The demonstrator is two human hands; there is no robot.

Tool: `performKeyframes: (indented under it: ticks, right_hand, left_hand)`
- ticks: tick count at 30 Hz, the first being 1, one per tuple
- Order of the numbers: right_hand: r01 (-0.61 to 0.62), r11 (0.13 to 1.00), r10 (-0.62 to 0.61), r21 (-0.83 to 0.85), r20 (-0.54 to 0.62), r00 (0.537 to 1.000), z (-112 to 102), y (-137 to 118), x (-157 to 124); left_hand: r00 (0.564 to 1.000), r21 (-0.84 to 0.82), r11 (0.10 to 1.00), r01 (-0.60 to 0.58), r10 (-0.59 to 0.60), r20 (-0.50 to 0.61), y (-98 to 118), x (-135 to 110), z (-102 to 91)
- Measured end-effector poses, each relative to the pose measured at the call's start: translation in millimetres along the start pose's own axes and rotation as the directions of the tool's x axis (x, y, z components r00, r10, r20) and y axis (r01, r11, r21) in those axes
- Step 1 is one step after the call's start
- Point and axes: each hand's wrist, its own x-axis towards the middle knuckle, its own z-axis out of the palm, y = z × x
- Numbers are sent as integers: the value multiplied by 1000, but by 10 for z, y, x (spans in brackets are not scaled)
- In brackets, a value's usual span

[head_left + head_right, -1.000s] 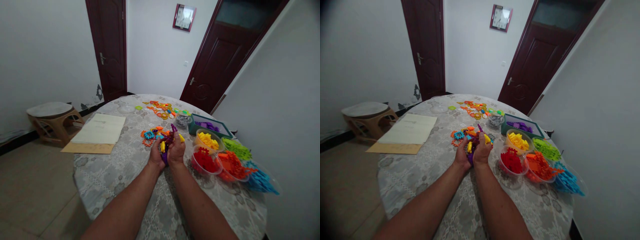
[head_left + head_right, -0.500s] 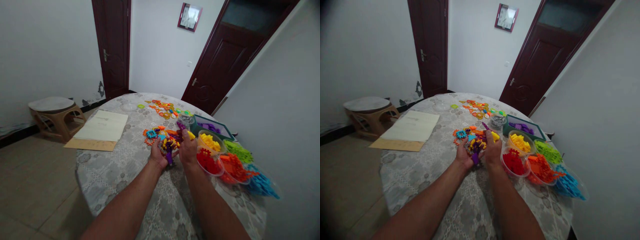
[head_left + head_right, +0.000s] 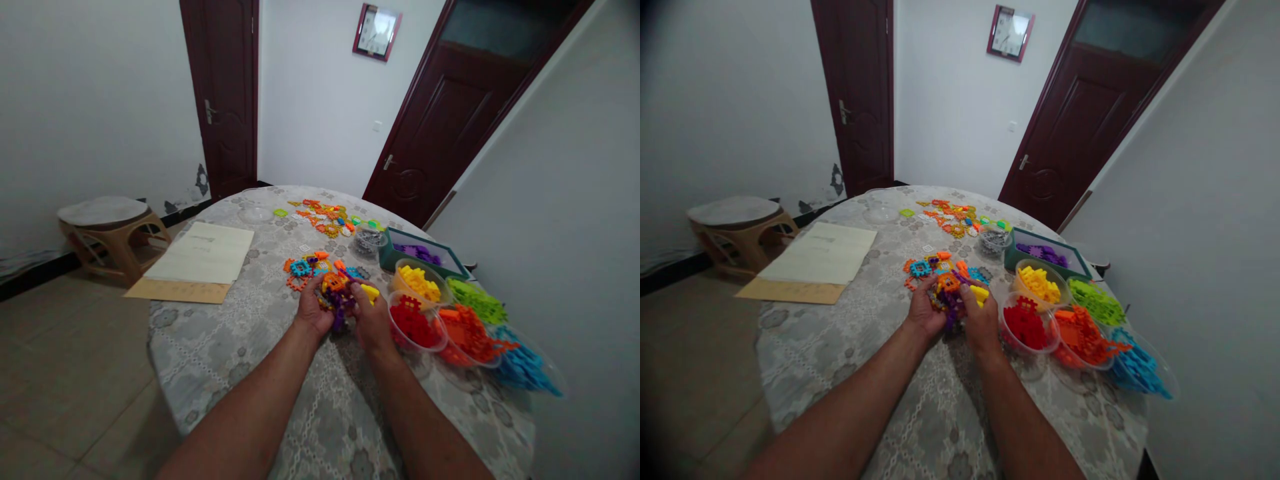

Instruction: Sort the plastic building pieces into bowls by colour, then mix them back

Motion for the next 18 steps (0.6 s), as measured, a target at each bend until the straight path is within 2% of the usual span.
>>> performKeyframes:
  ticks: [3, 6, 10, 14, 18]
  right_hand:
    - [9, 986, -13, -169, -26, 1000, -58, -26, -21]
    - [38, 942, -45, -335, -14, 999, -79, -4, -54]
    - [212, 816, -206, -537, 71, 976, -64, 71, -94]
    - [386, 690, -353, -612, 181, 918, -49, 129, -111]
    - [436, 655, -403, -617, 203, 893, -60, 174, -103]
  left_hand:
    - [999, 24, 1000, -3, 4, -32, 14, -6, 11]
    - [1000, 51, 998, -21, 22, -10, 12, -3, 13]
    - [998, 86, 995, -41, 37, 52, -24, 13, -1]
    - [989, 150, 983, -110, 93, 111, -51, 29, -42]
    - [971, 239, 950, -200, 159, 178, -42, 41, -75]
